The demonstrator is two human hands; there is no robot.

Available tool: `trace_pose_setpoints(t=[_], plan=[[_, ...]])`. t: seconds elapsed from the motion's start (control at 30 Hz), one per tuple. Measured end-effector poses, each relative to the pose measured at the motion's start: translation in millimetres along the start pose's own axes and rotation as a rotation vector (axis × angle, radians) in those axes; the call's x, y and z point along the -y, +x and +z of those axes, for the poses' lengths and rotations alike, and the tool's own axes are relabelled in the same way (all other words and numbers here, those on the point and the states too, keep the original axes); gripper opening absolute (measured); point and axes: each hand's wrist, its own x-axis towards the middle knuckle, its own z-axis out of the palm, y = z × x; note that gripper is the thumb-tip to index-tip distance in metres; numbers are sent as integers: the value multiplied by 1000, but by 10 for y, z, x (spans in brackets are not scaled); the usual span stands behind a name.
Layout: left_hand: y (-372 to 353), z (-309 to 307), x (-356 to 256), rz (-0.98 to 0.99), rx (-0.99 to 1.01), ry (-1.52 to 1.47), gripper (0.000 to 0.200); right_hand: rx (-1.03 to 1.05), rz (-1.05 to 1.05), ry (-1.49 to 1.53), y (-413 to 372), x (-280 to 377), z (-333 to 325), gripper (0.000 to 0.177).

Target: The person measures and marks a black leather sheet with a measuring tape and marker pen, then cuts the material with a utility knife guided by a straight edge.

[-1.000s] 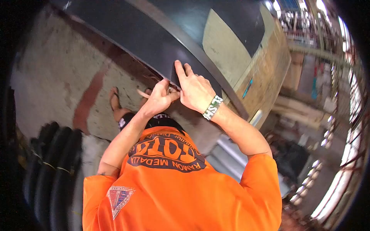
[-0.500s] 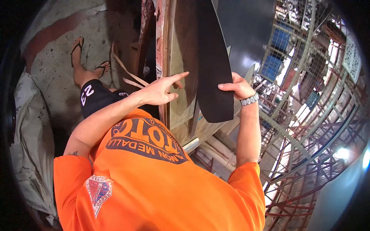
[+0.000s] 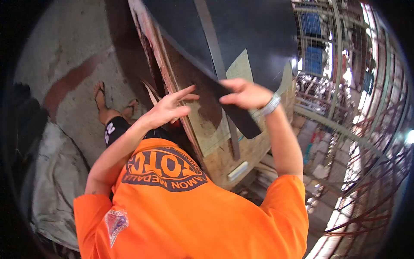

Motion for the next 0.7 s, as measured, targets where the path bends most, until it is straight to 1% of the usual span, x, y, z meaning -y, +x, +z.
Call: trace_pose_setpoints(t=[0.03, 0.07, 0.1, 0.17, 0.2, 0.23, 0.27, 0.4, 0.43, 0.5, 0.53, 0.63, 0.67, 0.7], plan=[[-112, -47, -60, -31, 23, -112, 89, -127, -317, -316, -1, -31, 352, 57], [-192, -39, -63, 5, 18, -287, 87, -326, -263, -448, 4, -27, 769, 63], [-243, -110, -6, -26, 25, -389, 82, -521, -189, -571, 31, 10, 1157, 69], [-292, -121, -101, -127, -58, -412, 61, -552, -19, -466, 168, 123, 1621, 79], [-306, -223, -47, -197, -119, -393, 51, -554, 11, -467, 213, 79, 1794, 82], [-317, -369, 79, -263, -184, -374, 44, -549, 8, -403, 258, -29, 1944, 83], [-325, -475, 113, -329, -247, -355, 40, -592, -1, -388, 263, -68, 2069, 81], [-135, -499, -110, -453, -258, -150, 41, -708, -50, -214, 221, -195, 2285, 73], [-78, -503, -130, -493, -274, -115, 40, -724, -57, -133, 199, -203, 2297, 67], [50, -539, -171, -562, -301, -34, 40, -757, -20, -122, 192, -242, 2361, 67], [107, -495, -244, -580, -332, -76, 36, -795, -15, -113, 172, -216, 2396, 65], [234, -312, -390, -638, -384, 21, 31, -916, 1, 6, 75, -106, 2505, 63], [233, -303, -434, -797, -364, -63, 28, -961, 18, 15, 33, -53, 2532, 60], [254, -339, -373, -843, -366, -117, 28, -1006, 14, 23, -22, -7, 2544, 58]])
